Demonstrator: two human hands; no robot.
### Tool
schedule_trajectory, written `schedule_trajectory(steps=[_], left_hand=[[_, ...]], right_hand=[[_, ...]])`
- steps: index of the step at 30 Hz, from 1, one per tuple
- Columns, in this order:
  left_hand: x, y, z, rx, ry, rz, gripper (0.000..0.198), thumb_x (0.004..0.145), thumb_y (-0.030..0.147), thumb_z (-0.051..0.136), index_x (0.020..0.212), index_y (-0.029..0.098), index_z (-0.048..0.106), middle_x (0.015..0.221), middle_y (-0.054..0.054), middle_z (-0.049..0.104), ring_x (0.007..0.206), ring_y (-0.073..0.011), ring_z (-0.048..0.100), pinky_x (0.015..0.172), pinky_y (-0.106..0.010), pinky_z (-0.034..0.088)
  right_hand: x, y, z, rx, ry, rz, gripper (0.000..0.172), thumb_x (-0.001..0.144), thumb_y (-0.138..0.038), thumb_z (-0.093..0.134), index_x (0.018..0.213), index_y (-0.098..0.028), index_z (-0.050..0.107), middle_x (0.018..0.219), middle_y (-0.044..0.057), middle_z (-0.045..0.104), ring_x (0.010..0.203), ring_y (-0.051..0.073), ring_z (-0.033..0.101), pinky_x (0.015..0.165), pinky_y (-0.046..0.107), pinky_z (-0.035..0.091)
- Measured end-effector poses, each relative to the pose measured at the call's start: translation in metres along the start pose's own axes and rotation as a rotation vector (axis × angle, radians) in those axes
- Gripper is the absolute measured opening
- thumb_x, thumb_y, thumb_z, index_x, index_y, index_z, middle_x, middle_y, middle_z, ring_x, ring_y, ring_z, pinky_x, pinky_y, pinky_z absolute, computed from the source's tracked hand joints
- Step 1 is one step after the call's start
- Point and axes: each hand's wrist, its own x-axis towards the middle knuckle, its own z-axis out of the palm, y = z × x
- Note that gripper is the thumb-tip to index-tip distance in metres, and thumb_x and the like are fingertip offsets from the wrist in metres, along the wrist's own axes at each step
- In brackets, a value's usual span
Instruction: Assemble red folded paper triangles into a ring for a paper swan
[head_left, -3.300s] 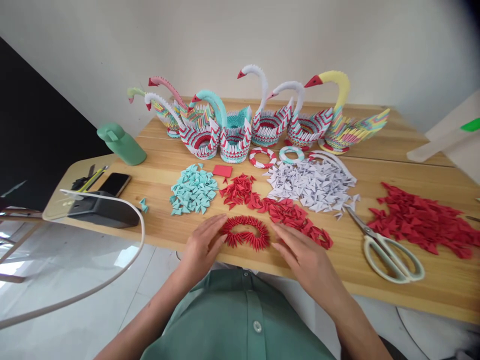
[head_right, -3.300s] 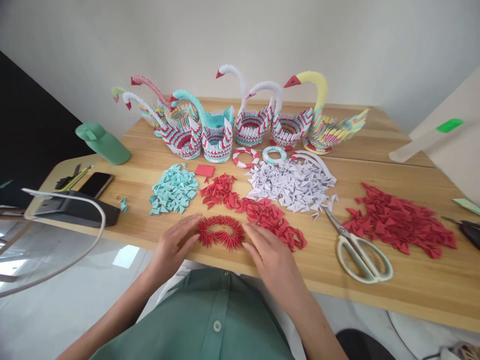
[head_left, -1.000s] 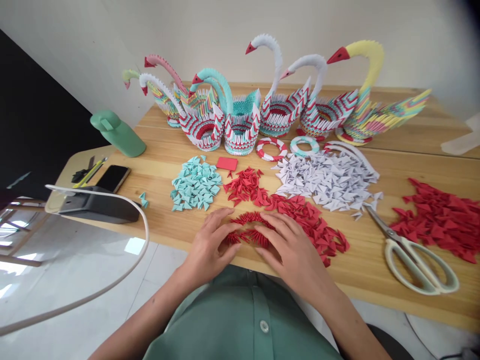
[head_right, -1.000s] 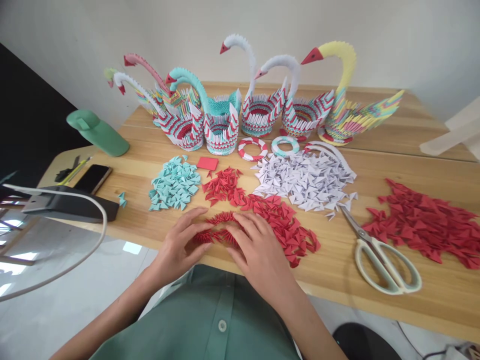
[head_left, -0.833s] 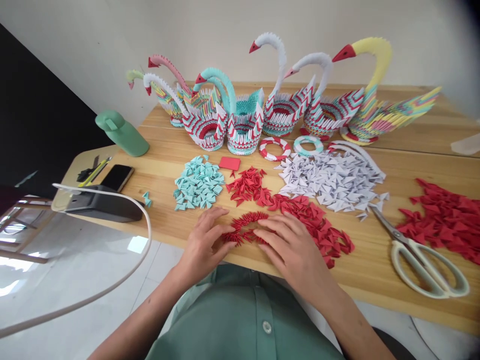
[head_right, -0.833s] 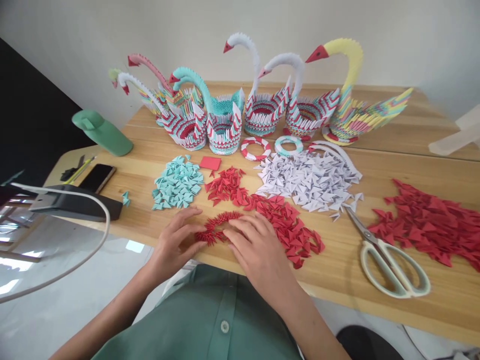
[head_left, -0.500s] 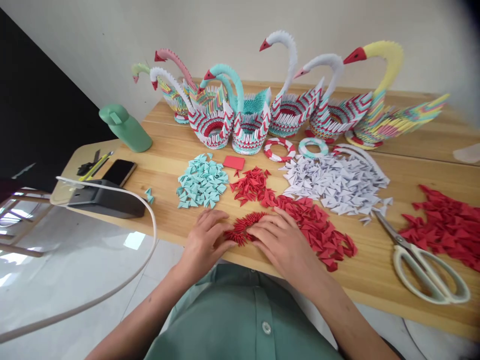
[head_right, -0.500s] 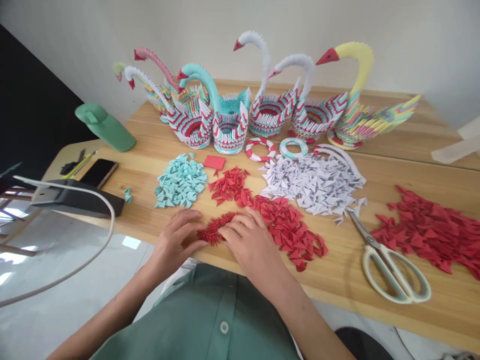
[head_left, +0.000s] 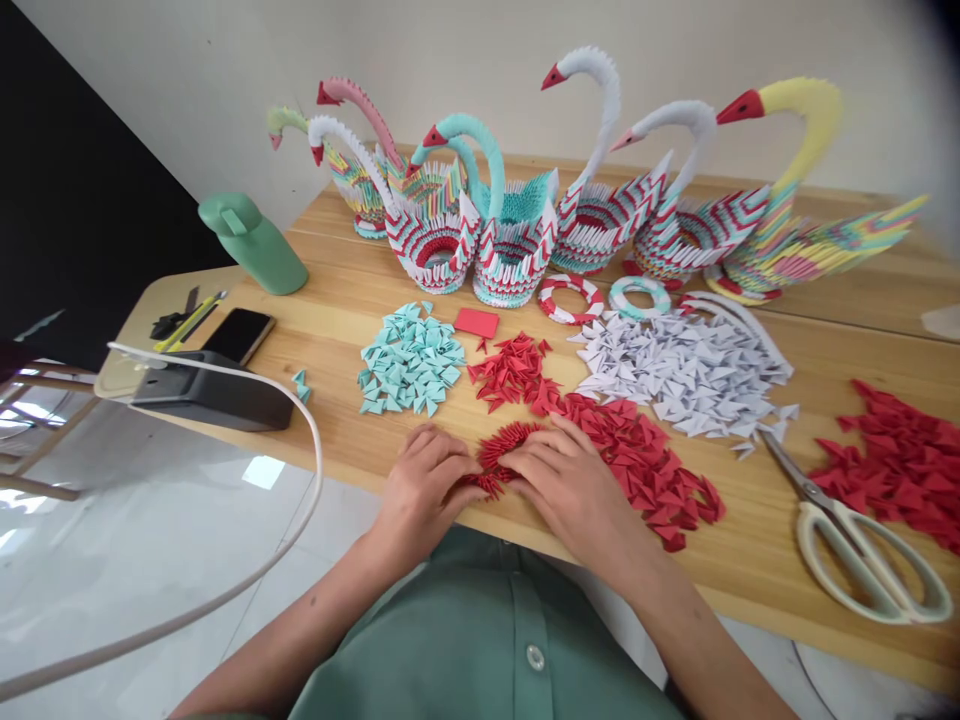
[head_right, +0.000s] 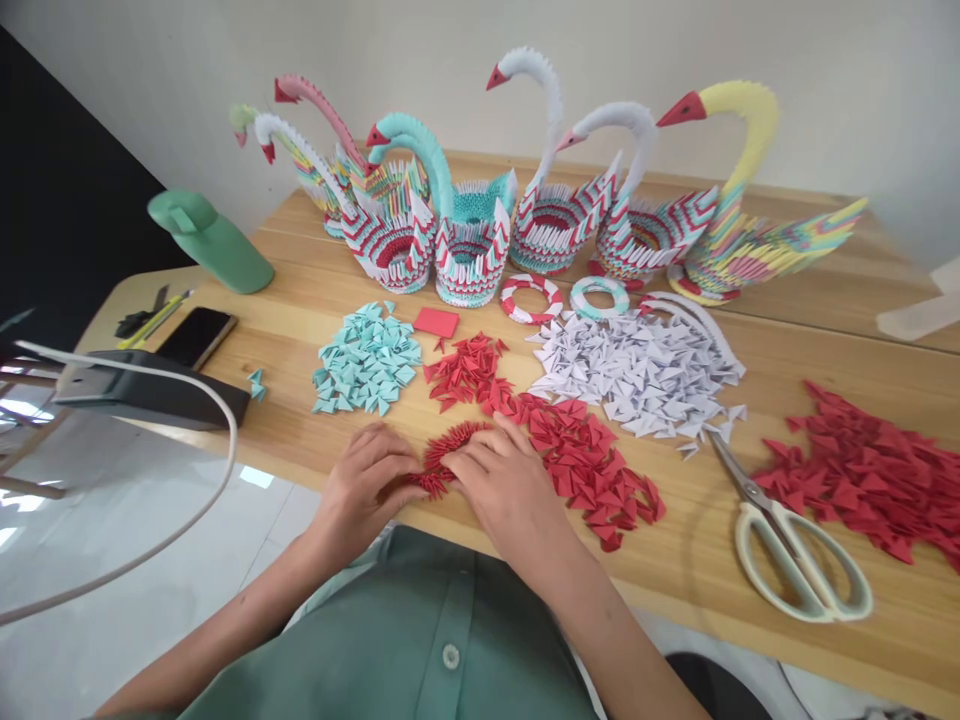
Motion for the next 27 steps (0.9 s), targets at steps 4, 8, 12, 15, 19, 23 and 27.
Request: schedule_trajectory(steps=[4,8,12,15,19,23,27], left_hand=[[0.0028,0.0011,0.0013,-0.021,-0.044,0.0,0.007,0.092,0.025,0.068,0.09,0.018,0.067,0.09,-0.004,0.068,0.087,-0.0186,0.06,0.097,-0.043,0.044],[0.0041,0.0026,-0.0006,-0.023,-0.073,-0.019,0.008,0.095,0.023,0.062,0.092,0.019,0.069,0.092,-0.003,0.07,0.089,-0.0179,0.061,0.104,-0.044,0.04],[0.0046,0.0037,-0.0018,-0.02,-0.089,-0.033,0.012,0.097,0.022,0.058,0.096,0.021,0.07,0.094,-0.004,0.071,0.09,-0.0179,0.062,0.106,-0.044,0.038],[0.0041,0.0034,-0.0018,-0.024,-0.092,-0.027,0.013,0.097,0.02,0.057,0.096,0.02,0.071,0.096,-0.004,0.072,0.092,-0.0184,0.061,0.106,-0.045,0.038],[0.0026,0.0019,-0.0013,-0.026,-0.112,-0.013,0.014,0.098,0.02,0.056,0.097,0.02,0.071,0.096,-0.004,0.071,0.095,-0.0194,0.06,0.108,-0.046,0.036],[0.0034,0.0011,-0.0012,-0.016,-0.115,-0.003,0.016,0.098,0.021,0.055,0.096,0.022,0.071,0.094,-0.004,0.072,0.094,-0.0195,0.06,0.107,-0.046,0.036],[0.0064,0.0022,-0.0016,-0.005,-0.126,0.02,0.02,0.099,0.021,0.053,0.092,0.022,0.071,0.091,-0.003,0.072,0.091,-0.0181,0.061,0.106,-0.044,0.037]], right_hand=[[0.0006,-0.0023,0.0035,0.006,0.012,-0.004,0.016,0.096,-0.015,0.055,0.103,-0.021,0.068,0.086,0.002,0.072,0.094,0.02,0.062,0.113,0.049,0.035],[-0.0014,-0.0056,0.0029,-0.009,0.039,-0.008,0.022,0.097,-0.012,0.049,0.104,-0.021,0.069,0.084,0.002,0.072,0.092,0.019,0.062,0.116,0.048,0.031],[-0.0036,-0.0046,-0.0025,0.001,0.025,-0.038,0.03,0.098,-0.01,0.045,0.109,-0.023,0.069,0.087,0.001,0.073,0.094,0.018,0.062,0.118,0.05,0.028],[-0.0032,-0.0023,-0.0049,0.018,0.015,-0.056,0.03,0.098,-0.011,0.044,0.107,-0.023,0.069,0.082,0.001,0.072,0.092,0.018,0.063,0.118,0.05,0.03],[-0.0013,-0.0012,-0.0029,0.048,0.01,-0.037,0.026,0.098,-0.012,0.046,0.105,-0.022,0.069,0.077,0.0,0.069,0.085,0.017,0.063,0.115,0.05,0.035],[-0.0008,-0.0021,0.0021,0.08,0.028,-0.018,0.02,0.098,-0.015,0.05,0.103,-0.02,0.069,0.076,0.0,0.067,0.082,0.017,0.062,0.112,0.051,0.038],[-0.001,-0.005,0.0042,0.055,0.024,-0.002,0.023,0.097,-0.012,0.049,0.104,-0.02,0.069,0.077,0.001,0.068,0.081,0.017,0.061,0.112,0.051,0.039]])
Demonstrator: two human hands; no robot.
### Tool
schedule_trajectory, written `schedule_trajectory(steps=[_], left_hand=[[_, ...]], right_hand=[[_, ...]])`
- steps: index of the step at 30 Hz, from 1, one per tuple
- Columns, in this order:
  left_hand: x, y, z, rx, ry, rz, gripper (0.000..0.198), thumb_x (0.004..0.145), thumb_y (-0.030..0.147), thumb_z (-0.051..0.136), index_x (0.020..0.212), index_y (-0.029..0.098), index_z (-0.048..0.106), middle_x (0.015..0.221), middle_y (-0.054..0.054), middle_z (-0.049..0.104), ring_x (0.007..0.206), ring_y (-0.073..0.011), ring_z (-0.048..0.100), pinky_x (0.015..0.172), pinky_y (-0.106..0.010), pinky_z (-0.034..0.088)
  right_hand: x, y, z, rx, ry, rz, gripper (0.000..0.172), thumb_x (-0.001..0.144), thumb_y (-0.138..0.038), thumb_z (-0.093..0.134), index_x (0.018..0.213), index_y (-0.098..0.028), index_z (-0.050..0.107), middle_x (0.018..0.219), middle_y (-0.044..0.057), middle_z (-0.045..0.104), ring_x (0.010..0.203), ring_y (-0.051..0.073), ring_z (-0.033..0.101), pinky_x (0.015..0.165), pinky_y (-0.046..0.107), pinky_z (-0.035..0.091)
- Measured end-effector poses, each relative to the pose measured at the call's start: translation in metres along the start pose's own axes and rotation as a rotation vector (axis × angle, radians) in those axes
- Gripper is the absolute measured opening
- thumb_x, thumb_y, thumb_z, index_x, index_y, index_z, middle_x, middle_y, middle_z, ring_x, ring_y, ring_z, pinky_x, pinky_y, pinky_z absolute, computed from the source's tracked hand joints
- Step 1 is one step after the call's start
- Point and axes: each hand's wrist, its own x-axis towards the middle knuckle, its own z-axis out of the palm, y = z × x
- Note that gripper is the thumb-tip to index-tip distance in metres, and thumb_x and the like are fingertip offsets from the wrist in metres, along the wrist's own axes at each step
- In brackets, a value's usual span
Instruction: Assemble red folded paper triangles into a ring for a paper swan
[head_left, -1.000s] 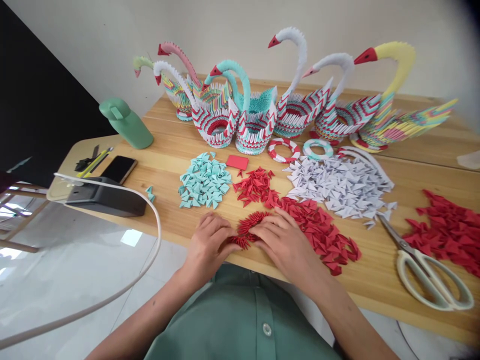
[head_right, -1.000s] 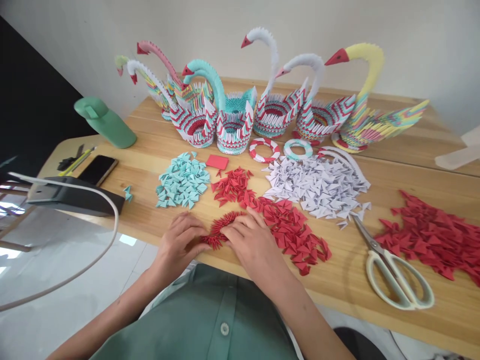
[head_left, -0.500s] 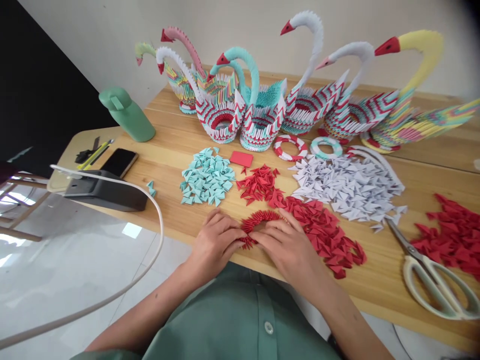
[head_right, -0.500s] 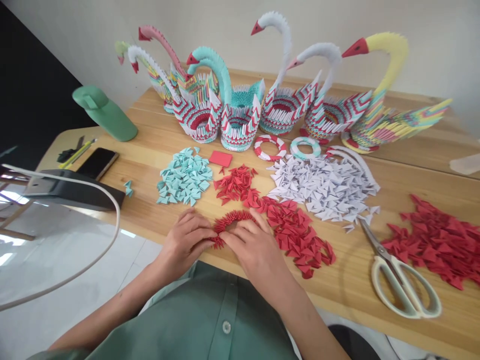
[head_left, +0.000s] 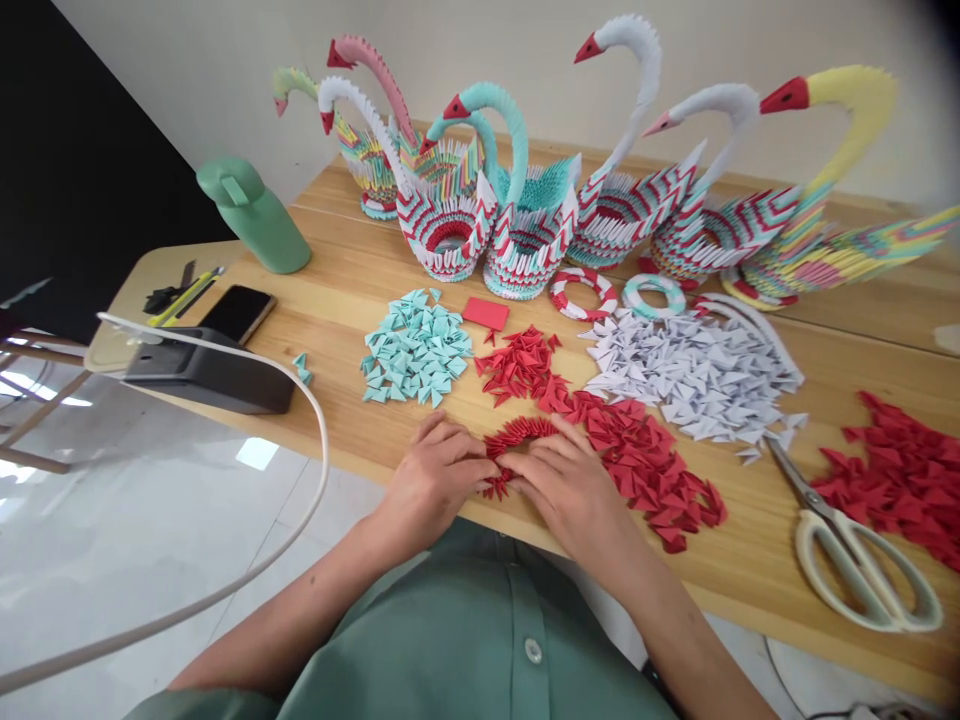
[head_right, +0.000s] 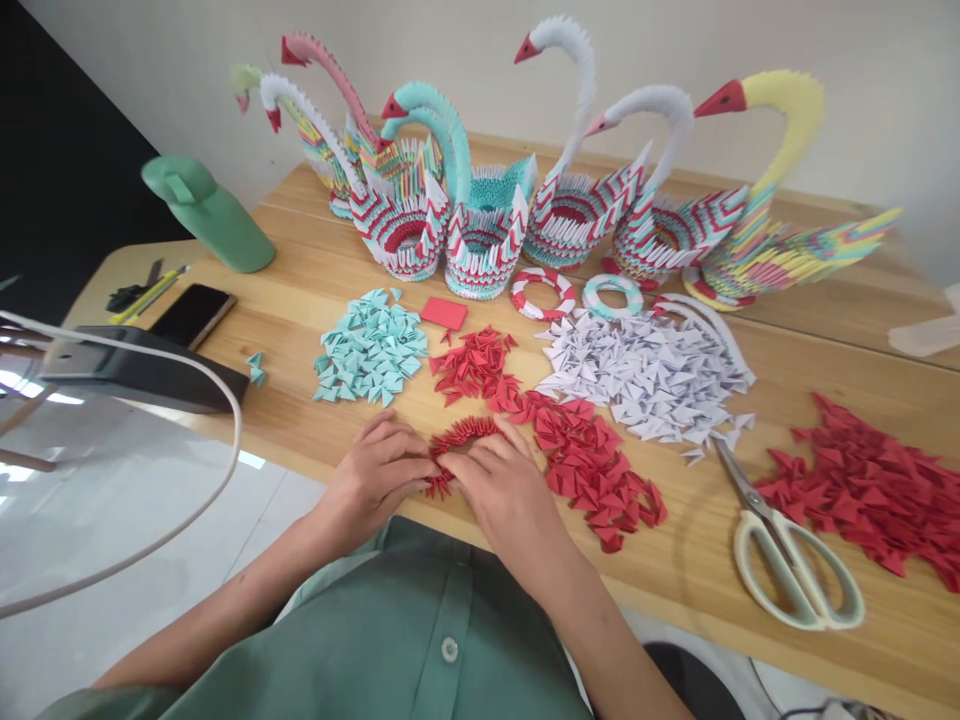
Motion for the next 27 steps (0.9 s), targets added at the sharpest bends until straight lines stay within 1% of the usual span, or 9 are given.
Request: schedule_trajectory(steps=[3,5,8,11,14,17,19,22,27], left_hand=[[-0.001,-0.001,0.0,-0.01,-0.007,0.001,0.017,0.099,0.022,0.055,0.093,0.022,0.071,0.092,-0.003,0.072,0.092,-0.0189,0.061,0.107,-0.045,0.037],[-0.003,-0.004,0.0,-0.054,0.009,0.007,0.013,0.098,0.024,0.057,0.101,0.021,0.069,0.097,-0.005,0.072,0.094,-0.0198,0.062,0.107,-0.046,0.038],[-0.01,-0.01,-0.003,-0.118,0.067,0.013,0.018,0.097,0.024,0.06,0.113,0.019,0.065,0.103,-0.008,0.072,0.097,-0.0207,0.063,0.106,-0.047,0.04],[-0.016,-0.016,-0.009,-0.1,0.118,-0.002,0.016,0.096,0.02,0.06,0.111,0.018,0.066,0.1,-0.008,0.072,0.097,-0.0213,0.064,0.103,-0.047,0.042],[-0.019,-0.021,-0.014,-0.064,0.126,-0.007,0.013,0.095,0.014,0.06,0.105,0.017,0.069,0.098,-0.007,0.071,0.094,-0.021,0.064,0.102,-0.048,0.042],[-0.019,-0.023,-0.015,-0.048,0.122,0.013,0.015,0.095,0.012,0.058,0.101,0.019,0.07,0.098,-0.006,0.071,0.093,-0.02,0.063,0.101,-0.047,0.042],[-0.019,-0.023,-0.015,-0.037,0.124,0.021,0.014,0.095,0.012,0.059,0.099,0.019,0.071,0.097,-0.005,0.071,0.091,-0.0192,0.062,0.1,-0.046,0.042],[-0.02,-0.022,-0.013,-0.014,0.127,0.023,0.01,0.095,0.016,0.061,0.097,0.019,0.071,0.096,-0.005,0.07,0.091,-0.0187,0.062,0.101,-0.045,0.041],[-0.021,-0.022,-0.012,0.006,0.121,0.001,0.009,0.094,0.015,0.061,0.099,0.018,0.069,0.097,-0.005,0.07,0.092,-0.0188,0.061,0.102,-0.045,0.041]], right_hand=[[0.0,-0.003,-0.002,-0.035,-0.035,0.007,0.026,0.097,-0.011,0.048,0.109,-0.02,0.069,0.079,0.001,0.069,0.085,0.018,0.062,0.114,0.051,0.036],[-0.001,-0.004,-0.005,-0.05,-0.034,0.009,0.025,0.098,-0.014,0.049,0.111,-0.018,0.069,0.079,0.002,0.069,0.086,0.019,0.062,0.115,0.052,0.036],[-0.003,-0.006,-0.01,-0.048,0.006,0.005,0.023,0.099,-0.018,0.051,0.112,-0.019,0.069,0.087,0.004,0.072,0.09,0.02,0.063,0.114,0.052,0.036],[-0.005,-0.008,-0.016,-0.041,0.068,-0.011,0.022,0.099,-0.018,0.051,0.112,-0.022,0.068,0.096,0.004,0.074,0.093,0.02,0.064,0.113,0.053,0.037],[-0.005,-0.015,-0.016,-0.034,0.072,0.004,0.02,0.099,-0.019,0.052,0.11,-0.021,0.068,0.097,0.004,0.074,0.095,0.02,0.064,0.113,0.053,0.035],[0.0,-0.024,-0.01,-0.06,0.047,0.036,0.016,0.099,-0.024,0.055,0.107,-0.022,0.068,0.095,0.004,0.074,0.094,0.02,0.064,0.113,0.05,0.033],[0.004,-0.029,-0.002,-0.104,0.06,0.048,0.014,0.097,-0.028,0.059,0.105,-0.021,0.068,0.093,0.004,0.073,0.091,0.021,0.063,0.11,0.047,0.033],[0.009,-0.036,0.008,-0.177,0.086,0.07,0.017,0.095,-0.034,0.063,0.099,-0.019,0.069,0.088,0.004,0.071,0.088,0.022,0.061,0.105,0.045,0.035],[0.011,-0.04,0.015,-0.222,0.102,0.092,0.017,0.094,-0.034,0.063,0.097,-0.018,0.068,0.087,0.005,0.069,0.086,0.023,0.059,0.1,0.043,0.035]])
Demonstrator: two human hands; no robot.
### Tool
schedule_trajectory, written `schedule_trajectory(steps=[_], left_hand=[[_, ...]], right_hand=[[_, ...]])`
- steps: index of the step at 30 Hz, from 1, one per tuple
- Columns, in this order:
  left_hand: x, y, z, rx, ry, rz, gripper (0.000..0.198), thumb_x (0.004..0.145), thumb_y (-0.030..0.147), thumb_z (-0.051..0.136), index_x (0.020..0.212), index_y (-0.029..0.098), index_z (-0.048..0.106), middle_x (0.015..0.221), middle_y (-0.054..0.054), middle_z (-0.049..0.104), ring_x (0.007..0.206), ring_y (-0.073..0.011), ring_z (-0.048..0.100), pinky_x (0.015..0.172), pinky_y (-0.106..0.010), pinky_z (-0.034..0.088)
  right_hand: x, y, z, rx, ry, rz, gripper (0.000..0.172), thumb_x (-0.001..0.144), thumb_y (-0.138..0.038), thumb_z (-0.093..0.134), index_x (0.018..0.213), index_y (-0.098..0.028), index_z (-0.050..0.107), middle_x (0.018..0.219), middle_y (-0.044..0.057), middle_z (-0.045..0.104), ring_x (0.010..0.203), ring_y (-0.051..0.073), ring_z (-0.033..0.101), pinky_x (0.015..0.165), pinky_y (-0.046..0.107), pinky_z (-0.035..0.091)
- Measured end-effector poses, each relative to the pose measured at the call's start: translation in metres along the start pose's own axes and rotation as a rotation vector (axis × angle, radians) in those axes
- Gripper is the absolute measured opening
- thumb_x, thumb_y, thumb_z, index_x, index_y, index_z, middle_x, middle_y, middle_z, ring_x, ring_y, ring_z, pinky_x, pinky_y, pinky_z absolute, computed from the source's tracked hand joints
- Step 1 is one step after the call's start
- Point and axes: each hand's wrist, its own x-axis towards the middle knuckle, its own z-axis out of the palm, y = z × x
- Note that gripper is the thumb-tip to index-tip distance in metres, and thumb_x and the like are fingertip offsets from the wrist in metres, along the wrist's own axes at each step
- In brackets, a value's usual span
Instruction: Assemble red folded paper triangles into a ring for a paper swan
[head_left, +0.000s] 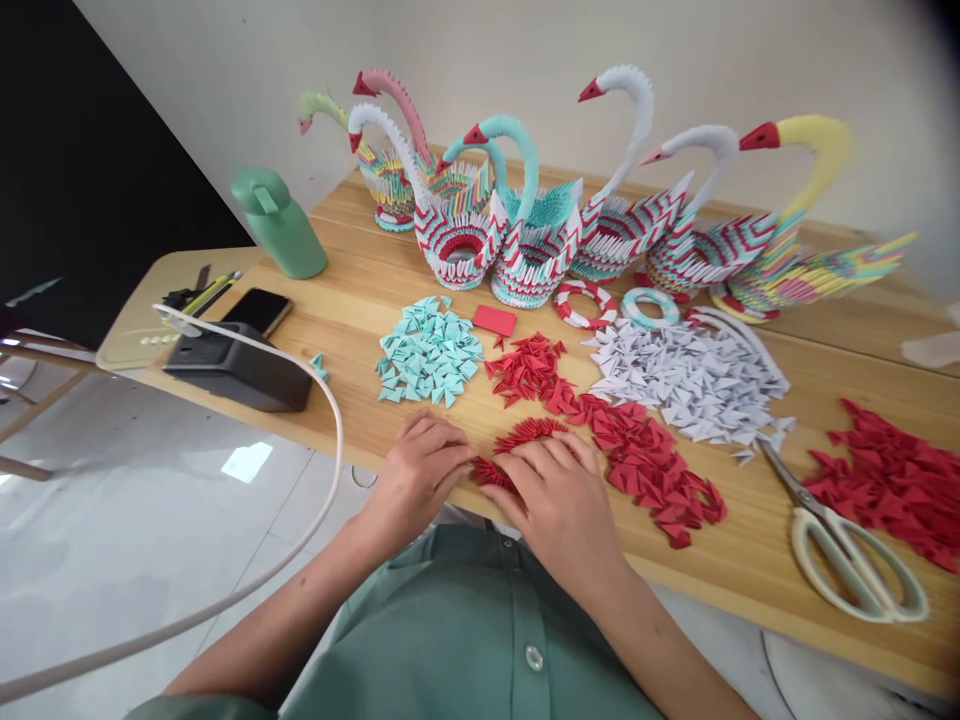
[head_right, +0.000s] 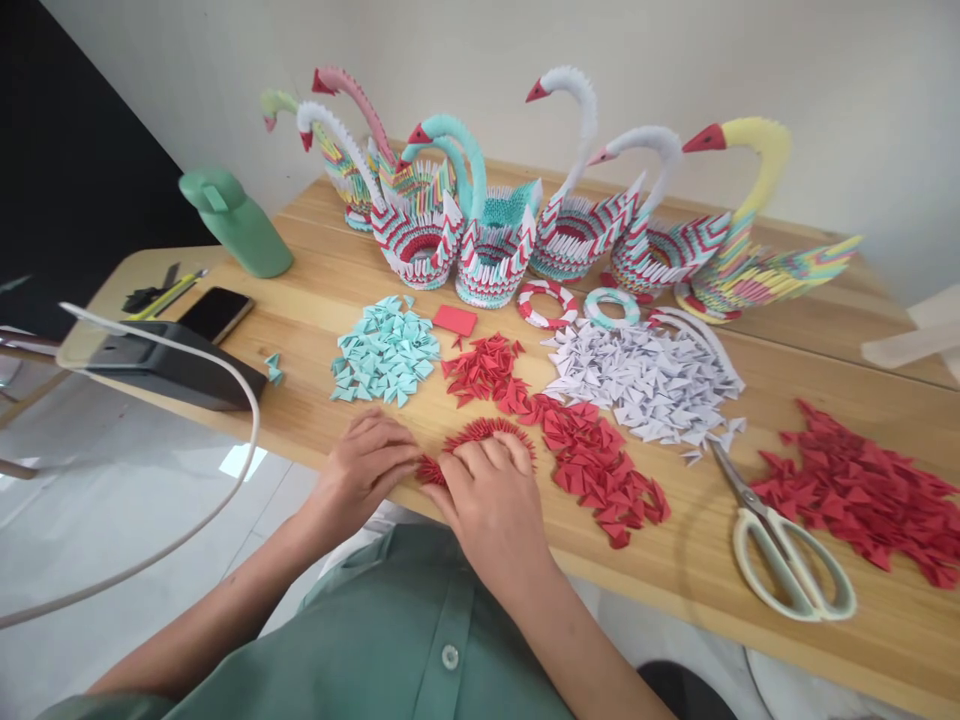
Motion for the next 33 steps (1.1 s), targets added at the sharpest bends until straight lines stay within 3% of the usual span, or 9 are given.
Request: schedule_trajectory(steps=[4,10,13,19,24,29,33], left_hand=[[0.001,0.002,0.0,0.025,-0.016,-0.007,0.011,0.095,0.016,0.059,0.101,0.017,0.069,0.096,-0.005,0.07,0.092,-0.0194,0.059,0.102,-0.046,0.041],[0.004,0.012,0.001,0.014,-0.055,0.002,0.016,0.096,0.019,0.059,0.084,0.018,0.07,0.088,-0.003,0.067,0.089,-0.0189,0.057,0.1,-0.044,0.041],[0.003,0.015,0.001,-0.014,-0.052,-0.022,0.011,0.095,0.023,0.062,0.092,0.017,0.07,0.092,-0.004,0.068,0.091,-0.0192,0.058,0.102,-0.045,0.04],[-0.002,0.012,0.001,-0.03,-0.048,-0.02,0.018,0.092,0.029,0.067,0.105,0.017,0.066,0.1,-0.006,0.069,0.095,-0.022,0.061,0.105,-0.049,0.038],[-0.007,0.017,0.002,0.0,-0.013,-0.029,0.021,0.091,0.03,0.068,0.105,0.016,0.061,0.105,-0.009,0.067,0.101,-0.0237,0.06,0.104,-0.049,0.04],[-0.012,0.025,0.007,0.004,0.042,-0.064,0.018,0.092,0.031,0.067,0.101,0.018,0.056,0.107,-0.01,0.065,0.104,-0.0255,0.059,0.098,-0.049,0.045],[-0.015,0.035,0.014,0.032,0.084,-0.098,0.032,0.088,0.043,0.071,0.1,0.02,0.052,0.108,-0.011,0.063,0.104,-0.0281,0.059,0.091,-0.048,0.05]], right_hand=[[-0.002,-0.002,0.0,0.005,0.01,0.004,0.013,0.095,-0.031,0.061,0.095,-0.019,0.068,0.086,0.004,0.069,0.085,0.022,0.057,0.096,0.041,0.036],[-0.009,-0.005,0.002,0.062,0.062,0.021,0.011,0.097,-0.024,0.058,0.093,-0.02,0.067,0.085,0.003,0.07,0.085,0.02,0.06,0.099,0.041,0.035],[-0.011,-0.002,0.001,0.088,0.081,0.027,0.01,0.098,-0.024,0.058,0.096,-0.02,0.066,0.087,0.003,0.071,0.084,0.019,0.062,0.099,0.042,0.036],[-0.01,0.034,-0.027,0.111,0.089,-0.017,0.013,0.097,-0.017,0.057,0.108,-0.021,0.065,0.102,0.005,0.073,0.096,0.02,0.064,0.097,0.042,0.04],[-0.002,0.064,-0.044,0.107,-0.049,-0.114,0.018,0.097,-0.016,0.056,0.113,-0.021,0.065,0.112,0.006,0.072,0.106,0.023,0.063,0.099,0.045,0.042],[0.011,0.063,-0.04,0.192,-0.171,-0.139,0.019,0.099,-0.016,0.051,0.11,-0.023,0.066,0.117,0.005,0.072,0.112,0.022,0.062,0.105,0.048,0.041],[0.023,0.06,-0.036,0.237,-0.252,-0.226,0.018,0.097,-0.015,0.054,0.108,-0.022,0.066,0.123,0.006,0.07,0.119,0.022,0.06,0.107,0.047,0.041]])
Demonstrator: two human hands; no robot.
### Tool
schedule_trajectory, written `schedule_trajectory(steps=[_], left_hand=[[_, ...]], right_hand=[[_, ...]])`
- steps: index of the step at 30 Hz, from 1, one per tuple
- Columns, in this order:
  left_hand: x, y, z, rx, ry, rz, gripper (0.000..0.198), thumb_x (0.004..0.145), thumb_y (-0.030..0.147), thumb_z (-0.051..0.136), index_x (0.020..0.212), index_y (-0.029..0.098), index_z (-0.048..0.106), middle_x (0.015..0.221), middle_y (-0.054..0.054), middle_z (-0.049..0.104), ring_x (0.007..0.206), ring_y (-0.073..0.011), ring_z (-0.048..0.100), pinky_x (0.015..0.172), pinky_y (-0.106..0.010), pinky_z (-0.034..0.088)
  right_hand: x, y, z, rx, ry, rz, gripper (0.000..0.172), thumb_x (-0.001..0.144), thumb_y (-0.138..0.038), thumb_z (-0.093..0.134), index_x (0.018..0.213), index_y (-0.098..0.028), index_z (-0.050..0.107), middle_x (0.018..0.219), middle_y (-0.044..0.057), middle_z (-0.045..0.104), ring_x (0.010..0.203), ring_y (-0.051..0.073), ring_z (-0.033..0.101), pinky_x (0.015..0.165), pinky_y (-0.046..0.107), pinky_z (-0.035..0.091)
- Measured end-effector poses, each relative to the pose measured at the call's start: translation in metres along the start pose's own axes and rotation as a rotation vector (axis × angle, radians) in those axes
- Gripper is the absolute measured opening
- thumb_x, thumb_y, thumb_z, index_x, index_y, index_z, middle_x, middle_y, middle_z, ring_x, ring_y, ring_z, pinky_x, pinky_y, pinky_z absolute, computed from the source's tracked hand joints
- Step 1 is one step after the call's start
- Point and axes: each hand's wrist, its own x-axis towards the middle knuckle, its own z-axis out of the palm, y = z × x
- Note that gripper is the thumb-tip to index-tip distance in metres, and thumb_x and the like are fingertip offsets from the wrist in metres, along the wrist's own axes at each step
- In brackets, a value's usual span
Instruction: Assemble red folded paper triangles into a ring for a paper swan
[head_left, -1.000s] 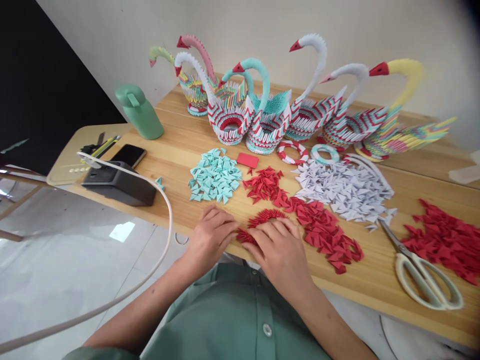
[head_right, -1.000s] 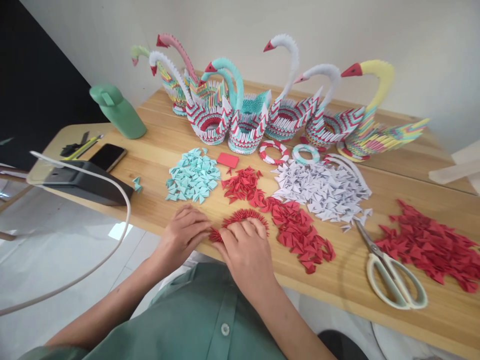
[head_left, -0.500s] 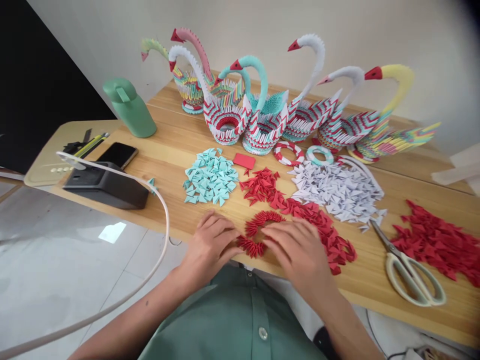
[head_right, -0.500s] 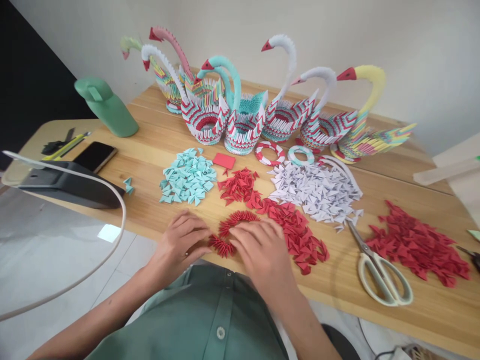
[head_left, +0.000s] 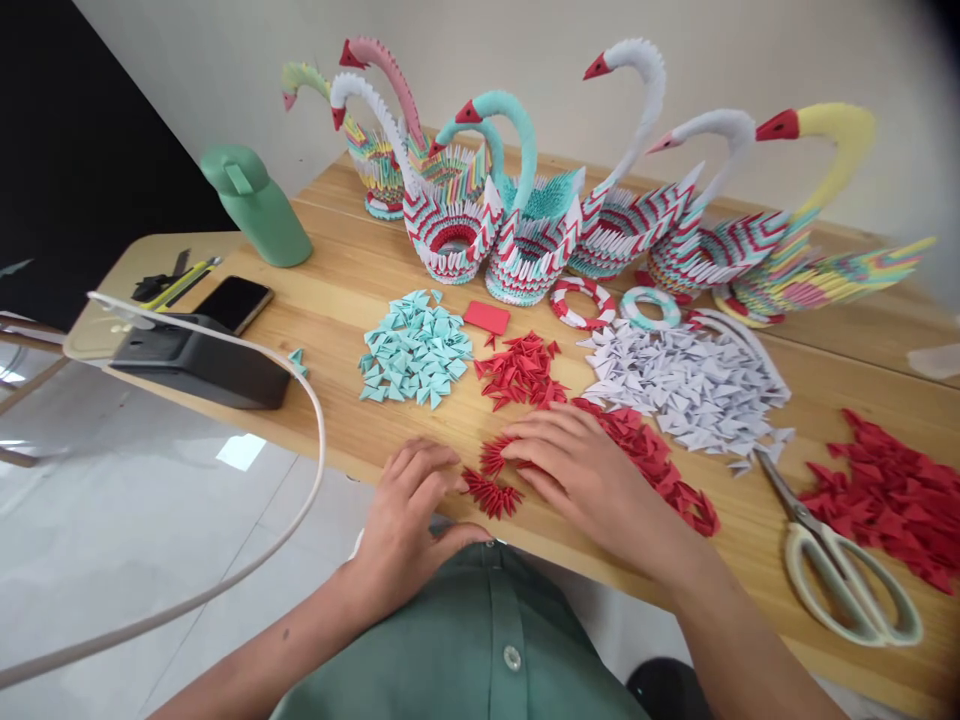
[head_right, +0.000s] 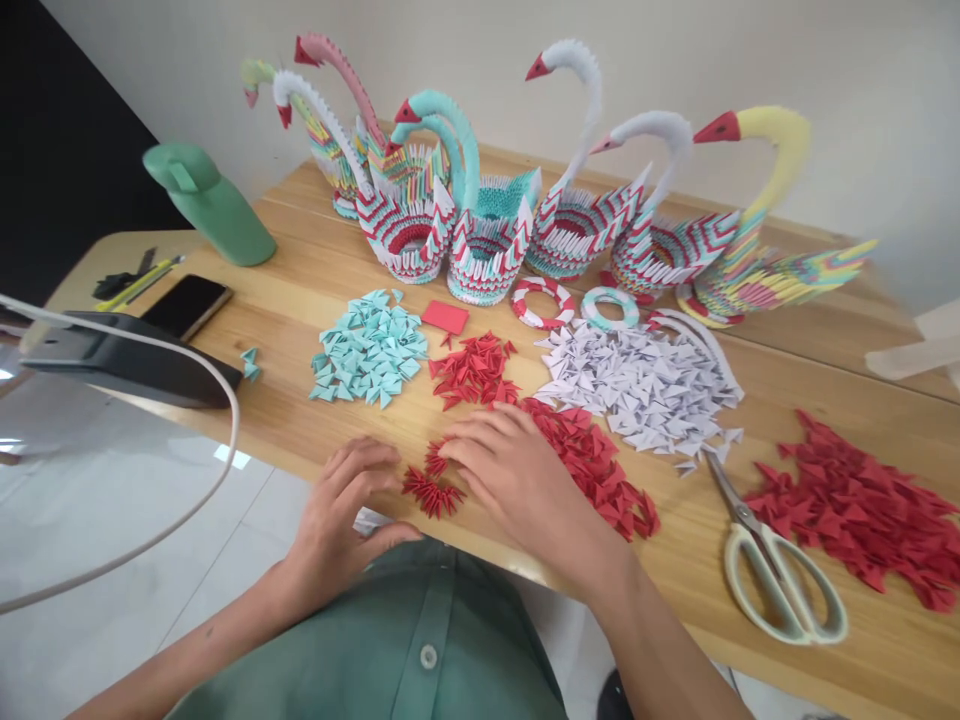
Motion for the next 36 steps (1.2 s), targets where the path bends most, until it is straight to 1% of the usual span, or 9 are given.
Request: schedule_trajectory(steps=[2,6,12,17,20,23,27,31,36], left_hand=[[-0.002,0.006,0.004,0.04,0.02,-0.039,0.039,0.085,0.048,0.073,0.1,0.02,0.05,0.11,-0.012,0.061,0.106,-0.0297,0.058,0.089,-0.048,0.05],[-0.002,0.019,0.015,0.126,0.049,-0.106,0.043,0.083,0.05,0.074,0.101,0.02,0.048,0.113,-0.014,0.058,0.108,-0.0313,0.056,0.09,-0.05,0.049],[0.002,0.027,0.027,0.225,0.038,-0.165,0.042,0.079,0.041,0.079,0.1,0.019,0.05,0.111,-0.014,0.059,0.105,-0.0324,0.057,0.091,-0.052,0.048],[0.005,0.024,0.024,0.181,0.028,-0.154,0.025,0.085,0.026,0.073,0.1,0.019,0.055,0.103,-0.01,0.065,0.101,-0.0279,0.059,0.092,-0.049,0.048],[0.004,0.02,0.022,0.137,0.018,-0.113,0.021,0.088,0.023,0.071,0.104,0.02,0.057,0.103,-0.008,0.068,0.101,-0.0258,0.061,0.097,-0.05,0.048],[0.003,0.016,0.02,0.106,0.002,-0.078,0.028,0.092,0.025,0.067,0.118,0.021,0.056,0.109,-0.009,0.069,0.107,-0.0254,0.062,0.102,-0.05,0.047],[0.0,0.013,0.017,0.134,0.014,-0.07,0.042,0.093,0.027,0.066,0.131,0.02,0.05,0.124,-0.014,0.064,0.119,-0.0277,0.058,0.101,-0.048,0.051],[-0.002,0.013,0.014,0.205,0.055,-0.12,0.041,0.09,0.032,0.07,0.126,0.021,0.053,0.12,-0.014,0.064,0.114,-0.029,0.06,0.096,-0.049,0.053],[0.001,0.013,0.013,0.188,0.037,-0.112,0.025,0.089,0.02,0.069,0.113,0.02,0.06,0.108,-0.01,0.067,0.106,-0.0263,0.061,0.092,-0.044,0.053]], right_hand=[[0.005,0.003,0.0,0.014,-0.042,-0.044,0.019,0.095,-0.014,0.057,0.109,-0.022,0.066,0.126,0.006,0.069,0.121,0.021,0.059,0.108,0.046,0.041],[0.014,0.013,0.002,0.036,-0.101,-0.132,0.021,0.091,-0.011,0.06,0.105,-0.024,0.069,0.124,0.004,0.071,0.121,0.021,0.06,0.106,0.045,0.043],[0.018,0.022,0.012,0.105,-0.108,-0.2,0.014,0.093,-0.015,0.06,0.099,-0.022,0.07,0.111,0.003,0.073,0.11,0.021,0.063,0.103,0.042,0.043],[0.016,0.023,0.019,0.106,-0.073,-0.188,0.013,0.094,-0.014,0.058,0.1,-0.019,0.07,0.104,0.005,0.072,0.104,0.021,0.062,0.099,0.04,0.044],[0.017,0.024,0.021,0.094,-0.049,-0.179,0.013,0.094,-0.014,0.058,0.098,-0.019,0.07,0.099,0.005,0.072,0.1,0.021,0.061,0.095,0.039,0.044],[0.017,0.025,0.023,0.086,-0.042,-0.177,0.014,0.095,-0.015,0.057,0.097,-0.019,0.069,0.097,0.005,0.071,0.098,0.021,0.061,0.093,0.038,0.045],[0.016,0.028,0.025,0.073,-0.038,-0.183,0.012,0.095,-0.016,0.058,0.097,-0.018,0.069,0.095,0.004,0.07,0.096,0.021,0.061,0.092,0.038,0.045],[0.014,0.03,0.027,0.065,-0.008,-0.187,0.011,0.095,-0.019,0.058,0.097,-0.019,0.069,0.094,0.004,0.071,0.094,0.02,0.062,0.095,0.04,0.044],[0.013,0.029,0.029,0.045,0.03,-0.18,0.009,0.095,-0.019,0.06,0.092,-0.02,0.069,0.091,0.003,0.071,0.091,0.02,0.062,0.093,0.039,0.045]])
